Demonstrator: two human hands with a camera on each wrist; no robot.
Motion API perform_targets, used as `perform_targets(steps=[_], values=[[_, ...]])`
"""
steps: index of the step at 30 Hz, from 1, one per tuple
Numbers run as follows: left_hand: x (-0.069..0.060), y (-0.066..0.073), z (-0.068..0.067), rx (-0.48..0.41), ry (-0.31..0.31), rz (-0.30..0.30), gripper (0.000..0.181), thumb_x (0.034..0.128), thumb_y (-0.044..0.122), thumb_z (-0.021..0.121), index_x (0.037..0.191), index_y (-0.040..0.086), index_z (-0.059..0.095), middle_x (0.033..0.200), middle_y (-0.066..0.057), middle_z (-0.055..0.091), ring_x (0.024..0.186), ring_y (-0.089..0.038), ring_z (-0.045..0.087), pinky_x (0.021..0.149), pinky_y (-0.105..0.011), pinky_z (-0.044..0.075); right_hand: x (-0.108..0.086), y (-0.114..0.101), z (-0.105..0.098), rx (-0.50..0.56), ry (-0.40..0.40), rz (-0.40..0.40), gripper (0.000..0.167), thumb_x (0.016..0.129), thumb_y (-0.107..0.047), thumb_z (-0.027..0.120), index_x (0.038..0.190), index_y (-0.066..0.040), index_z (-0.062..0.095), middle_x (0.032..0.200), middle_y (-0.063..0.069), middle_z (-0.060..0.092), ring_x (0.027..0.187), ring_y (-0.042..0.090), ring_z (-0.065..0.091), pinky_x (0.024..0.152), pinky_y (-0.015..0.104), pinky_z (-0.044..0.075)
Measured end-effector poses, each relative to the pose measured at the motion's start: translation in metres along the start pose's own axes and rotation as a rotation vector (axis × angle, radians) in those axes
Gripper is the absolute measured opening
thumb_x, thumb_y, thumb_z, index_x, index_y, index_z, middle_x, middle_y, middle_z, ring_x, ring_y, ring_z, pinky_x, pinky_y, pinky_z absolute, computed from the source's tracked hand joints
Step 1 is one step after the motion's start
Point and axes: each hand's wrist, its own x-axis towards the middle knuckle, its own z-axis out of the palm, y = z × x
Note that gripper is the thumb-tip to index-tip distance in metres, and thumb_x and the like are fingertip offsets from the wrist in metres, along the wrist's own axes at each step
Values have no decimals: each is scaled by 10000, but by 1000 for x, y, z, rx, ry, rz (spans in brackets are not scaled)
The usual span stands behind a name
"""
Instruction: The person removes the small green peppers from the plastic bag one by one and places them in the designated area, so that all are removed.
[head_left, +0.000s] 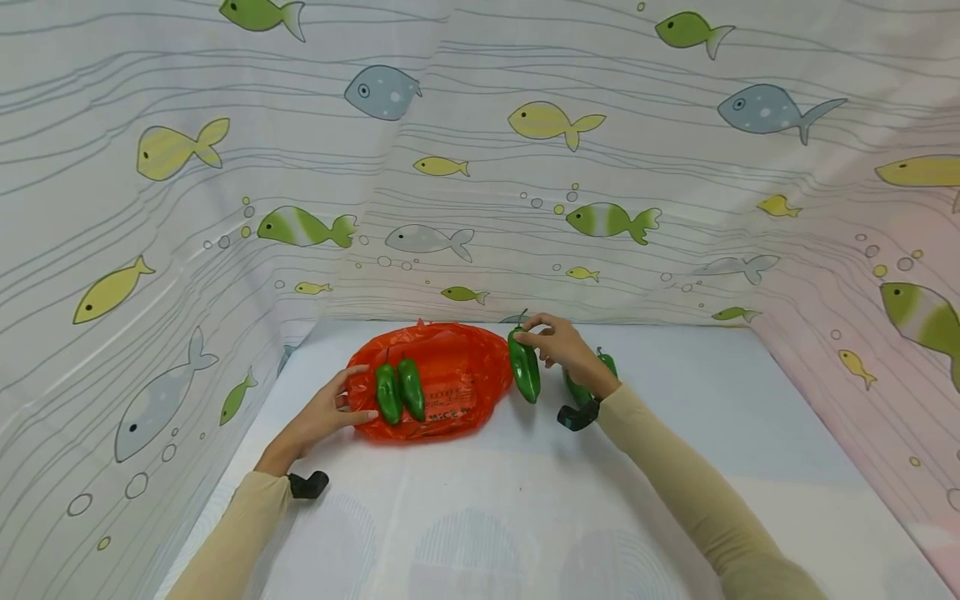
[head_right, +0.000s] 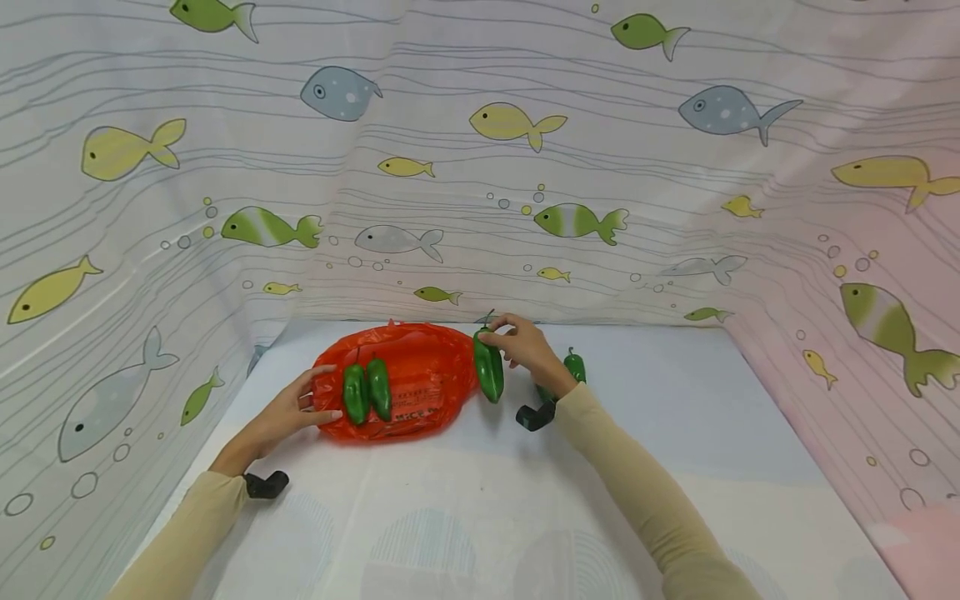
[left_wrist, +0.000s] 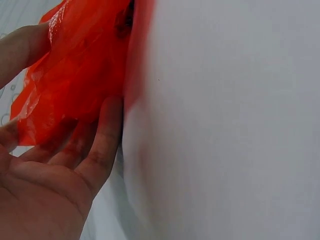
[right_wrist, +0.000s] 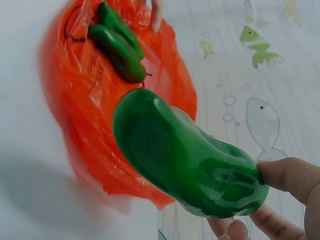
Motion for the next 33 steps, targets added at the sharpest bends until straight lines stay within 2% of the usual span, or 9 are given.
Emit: perform_targets(steps=[2,4,9,16,23,30,33], values=[[0,0,0,3,2,3,882,896,200,820,1598,153,286,1527,-220,417,1293,-436,526,1010,-493,513,-2,2,-4,-12,13,2,374,952,-420,734,1212,-168,642,913,80,659,807,371,545,707,419,510],[1,-1,-1,6,3,6,875,899,197,817,1595,149,290,1528,-220,415,1298,-440,521,1014,-496,509,-4,3,-9,-13,20,10,387,949,-435,733,1219,-174,638,922,81,659,860,406,548,760,474,513],[1,-2,-1,4,2,12,870,901,207,817,1593,147,293,1529,-223,410,1302,-445,517,1009,-487,513,-8,7,-21,-19,21,31,411,952,-454,727,1239,-180,619,980,81,647,887,361,539,858,559,493],[1,-1,-1,3,-3,20,876,906,208,812,1599,141,281,1534,-230,397,1296,-457,517,994,-481,523,-15,15,-33,-40,31,52,401,958,-451,723,1248,-194,616,973,93,635,783,321,533,840,528,459],[2,-1,0,8,-2,15,879,900,210,818,1598,151,287,1529,-228,402,1289,-451,524,1001,-489,517,-21,23,-42,-41,34,39,442,968,-423,720,1268,-124,596,996,77,648,712,240,511,742,397,487],[2,-2,-1,22,2,8,879,902,216,815,1599,151,284,1543,-220,384,1303,-460,509,1011,-513,510,-26,31,-52,-32,57,47,445,964,-425,721,1259,-114,604,980,80,653,812,343,541,795,527,502],[1,-1,-1,18,1,4,880,901,219,817,1598,150,284,1539,-224,391,1306,-458,507,1016,-518,506,-27,37,-58,-31,58,58,462,962,-430,722,1275,-114,596,939,81,633,812,358,542,795,526,501]])
